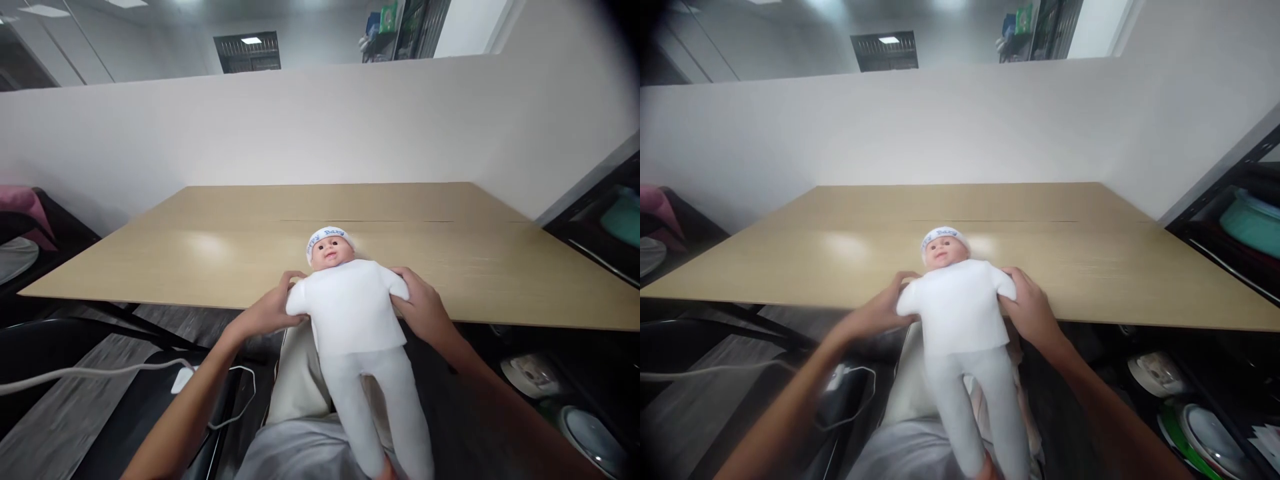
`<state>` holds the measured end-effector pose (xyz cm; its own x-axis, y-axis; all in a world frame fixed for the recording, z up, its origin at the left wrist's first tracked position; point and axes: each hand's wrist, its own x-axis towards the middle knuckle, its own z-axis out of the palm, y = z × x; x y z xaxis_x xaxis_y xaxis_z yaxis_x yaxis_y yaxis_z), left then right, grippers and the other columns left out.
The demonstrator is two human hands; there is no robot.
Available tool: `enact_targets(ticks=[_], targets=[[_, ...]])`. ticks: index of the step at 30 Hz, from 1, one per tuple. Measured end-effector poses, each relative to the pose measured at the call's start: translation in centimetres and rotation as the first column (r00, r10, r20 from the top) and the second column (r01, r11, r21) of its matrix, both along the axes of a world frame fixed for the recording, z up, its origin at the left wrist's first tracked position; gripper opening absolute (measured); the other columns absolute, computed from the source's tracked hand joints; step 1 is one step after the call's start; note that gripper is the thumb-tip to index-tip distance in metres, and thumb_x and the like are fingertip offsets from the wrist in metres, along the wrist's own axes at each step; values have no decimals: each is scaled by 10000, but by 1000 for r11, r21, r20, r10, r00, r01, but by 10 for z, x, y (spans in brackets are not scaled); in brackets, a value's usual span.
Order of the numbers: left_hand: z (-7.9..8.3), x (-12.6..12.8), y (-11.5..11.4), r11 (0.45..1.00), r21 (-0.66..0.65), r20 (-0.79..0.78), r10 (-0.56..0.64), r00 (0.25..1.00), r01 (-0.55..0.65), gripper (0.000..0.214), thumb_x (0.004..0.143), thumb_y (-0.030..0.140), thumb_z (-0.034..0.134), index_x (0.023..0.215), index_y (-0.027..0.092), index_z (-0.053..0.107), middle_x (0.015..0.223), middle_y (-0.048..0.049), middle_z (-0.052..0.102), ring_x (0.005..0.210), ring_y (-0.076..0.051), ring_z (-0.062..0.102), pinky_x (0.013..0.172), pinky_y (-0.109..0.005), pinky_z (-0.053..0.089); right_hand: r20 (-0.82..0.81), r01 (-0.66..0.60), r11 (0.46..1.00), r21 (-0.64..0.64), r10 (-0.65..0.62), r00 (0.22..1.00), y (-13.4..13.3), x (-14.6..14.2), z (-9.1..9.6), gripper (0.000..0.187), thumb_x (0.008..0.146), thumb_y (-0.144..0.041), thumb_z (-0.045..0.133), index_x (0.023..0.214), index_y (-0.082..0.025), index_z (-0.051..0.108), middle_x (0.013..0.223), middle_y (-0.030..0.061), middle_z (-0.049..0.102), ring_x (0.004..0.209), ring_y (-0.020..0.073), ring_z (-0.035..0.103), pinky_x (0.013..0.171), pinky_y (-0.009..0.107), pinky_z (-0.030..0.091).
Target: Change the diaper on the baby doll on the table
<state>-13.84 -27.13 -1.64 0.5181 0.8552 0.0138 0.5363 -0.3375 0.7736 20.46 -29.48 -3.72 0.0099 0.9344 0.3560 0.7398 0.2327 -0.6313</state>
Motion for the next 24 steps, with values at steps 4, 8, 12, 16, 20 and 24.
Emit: enact_targets(ticks=[4,8,12,16,20,24], targets=[[-3,5,41,993,-77,-3,-90,996,89,816,743,272,726,1455,240,328,1167,-61,685,915,-215,677,793,-321,542,207,24,997,-68,-10,978,24,24,-17,315,892,-297,540,1194,-235,608,1159,97,712,1012,315,669,804,388,502],[-16,4,59,998,48,-96,-23,995,28,738,743,254,713,1425,229,433,1116,-48,719,923,-227,685,793,-312,518,293,-12,1000,-7,14,956,30,36,-34,309,947,-392,544,1203,-230,607,1147,117,698,1047,328,645,862,413,503],[-28,-4,62,974,209,-243,140,960,-89,613,791,393,739,1353,241,547,1152,-72,738,993,-285,700,813,-346,510,305,-14,999,44,0,952,29,50,-52,369,980,-505,547,1230,-237,585,1156,131,691,1053,345,627,930,469,487],[-40,-9,80,942,326,-304,187,934,-82,538,864,499,705,1321,239,588,1180,-92,724,1056,-305,676,878,-384,502,310,0,999,35,-11,951,50,64,-67,412,994,-576,518,1226,-243,588,1151,127,700,1045,345,640,905,467,499],[-54,-8,129,917,397,-343,199,918,-50,487,897,491,679,1292,211,615,1120,-98,727,1045,-294,654,916,-390,491,333,-27,1000,10,22,943,102,70,-71,414,1005,-576,481,1179,-224,614,1133,127,713,1036,336,652,875,439,510],[-63,-6,189,894,448,-328,183,927,-18,524,911,558,659,1284,191,622,1167,-118,725,1080,-298,632,969,-401,475,350,-76,996,40,57,935,165,70,-70,421,977,-559,510,1167,-205,638,1098,129,724,1016,324,653,890,427,508]])
